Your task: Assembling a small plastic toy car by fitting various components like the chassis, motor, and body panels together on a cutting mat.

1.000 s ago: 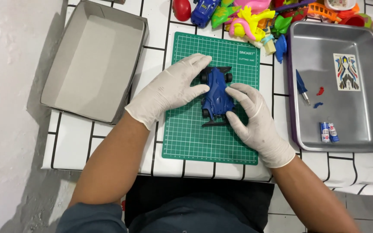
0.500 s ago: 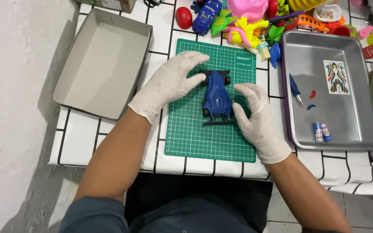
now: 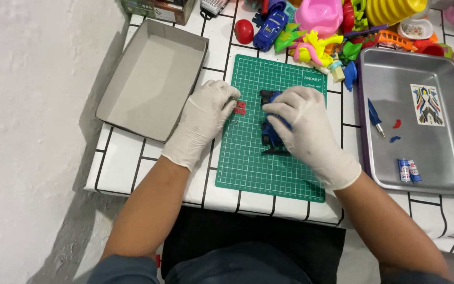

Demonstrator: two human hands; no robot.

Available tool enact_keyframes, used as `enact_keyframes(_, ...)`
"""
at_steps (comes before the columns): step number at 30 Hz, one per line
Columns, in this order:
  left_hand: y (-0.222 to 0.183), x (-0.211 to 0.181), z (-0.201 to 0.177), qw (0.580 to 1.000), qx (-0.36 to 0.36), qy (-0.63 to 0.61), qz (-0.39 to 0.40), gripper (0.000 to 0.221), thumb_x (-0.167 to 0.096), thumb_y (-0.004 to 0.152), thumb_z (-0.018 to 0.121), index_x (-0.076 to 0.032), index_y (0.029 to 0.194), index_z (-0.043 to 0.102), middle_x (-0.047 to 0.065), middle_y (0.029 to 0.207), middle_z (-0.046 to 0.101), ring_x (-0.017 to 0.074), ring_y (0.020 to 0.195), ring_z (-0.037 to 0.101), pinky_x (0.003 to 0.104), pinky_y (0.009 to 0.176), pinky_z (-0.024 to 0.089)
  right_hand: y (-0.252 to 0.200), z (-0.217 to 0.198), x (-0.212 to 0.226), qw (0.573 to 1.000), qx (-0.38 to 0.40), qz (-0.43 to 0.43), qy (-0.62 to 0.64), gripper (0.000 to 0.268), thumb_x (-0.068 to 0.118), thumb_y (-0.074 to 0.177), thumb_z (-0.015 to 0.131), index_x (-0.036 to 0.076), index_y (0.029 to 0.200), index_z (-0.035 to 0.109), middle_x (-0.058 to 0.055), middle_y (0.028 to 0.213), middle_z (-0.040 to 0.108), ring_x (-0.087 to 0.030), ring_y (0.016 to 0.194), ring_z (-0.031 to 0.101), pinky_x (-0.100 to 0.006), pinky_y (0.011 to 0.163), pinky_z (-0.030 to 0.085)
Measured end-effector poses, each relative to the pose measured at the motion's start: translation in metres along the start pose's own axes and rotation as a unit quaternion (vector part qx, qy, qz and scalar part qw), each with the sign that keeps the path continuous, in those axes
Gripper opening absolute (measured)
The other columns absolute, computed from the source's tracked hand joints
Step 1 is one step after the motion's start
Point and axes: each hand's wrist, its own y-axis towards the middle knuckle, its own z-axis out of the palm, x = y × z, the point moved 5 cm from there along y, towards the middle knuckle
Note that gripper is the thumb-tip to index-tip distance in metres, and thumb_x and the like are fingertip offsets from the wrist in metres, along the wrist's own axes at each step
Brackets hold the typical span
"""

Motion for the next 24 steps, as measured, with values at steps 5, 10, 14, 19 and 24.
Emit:
enact_keyframes(5,0.008,-0.017,-0.016,0.998,-0.065,0.020,0.010,0.040,-0.009,0.097,0.064,-0.018,0.135,0.057,0.005,0.104,0.060,0.0249,0.107,0.061,0.039,0.099,0.052,0.051,0.045,-0.008,0.984,0.137,-0.014,-0.113,0.010,0.028,0.091,0.077,0.024,0.100,0.078,0.002,0.102,0.073,-0.025,0.119,0.063,-0.053,0.107,0.042)
enact_keyframes(10,0.011,-0.028,-0.035,0.990,-0.140,-0.021,0.006,0.050,-0.001,0.099,0.062,-0.013,0.146,0.052,0.008,0.110,0.058,0.0264,0.113,0.059,0.040,0.104,0.051,0.073,0.075,-0.024,0.974,0.213,0.004,-0.079,0.011,0.035,0.088,0.079,0.026,0.094,0.078,0.004,0.103,0.072,-0.023,0.120,0.062,-0.053,0.112,0.039)
enact_keyframes(14,0.011,-0.032,-0.040,0.981,-0.182,-0.054,0.023,0.055,0.005,0.100,0.061,-0.010,0.151,0.048,0.009,0.109,0.055,0.0283,0.112,0.058,0.042,0.107,0.049,0.078,0.086,-0.030,0.960,0.266,0.013,-0.085,0.013,0.041,0.085,0.081,0.028,0.087,0.076,0.006,0.102,0.069,-0.019,0.119,0.060,-0.050,0.113,0.039)
enact_keyframes(19,0.008,-0.033,-0.040,0.980,-0.187,-0.061,0.017,0.054,0.003,0.100,0.063,-0.009,0.151,0.049,0.011,0.110,0.056,0.0293,0.113,0.058,0.043,0.107,0.049,0.081,0.074,-0.031,0.958,0.282,0.026,-0.041,0.019,0.042,0.082,0.083,0.026,0.080,0.074,0.004,0.101,0.069,-0.022,0.118,0.061,-0.052,0.112,0.041)
enact_keyframes(24,0.018,-0.048,-0.033,0.977,-0.144,-0.156,-0.001,0.030,-0.017,0.100,0.072,-0.012,0.130,0.067,0.008,0.107,0.065,0.0254,0.104,0.067,0.041,0.097,0.054,0.074,0.000,-0.036,0.933,0.166,0.162,0.274,0.009,0.016,0.090,0.079,0.009,0.095,0.074,-0.011,0.095,0.076,-0.029,0.106,0.069,-0.052,0.102,0.049)
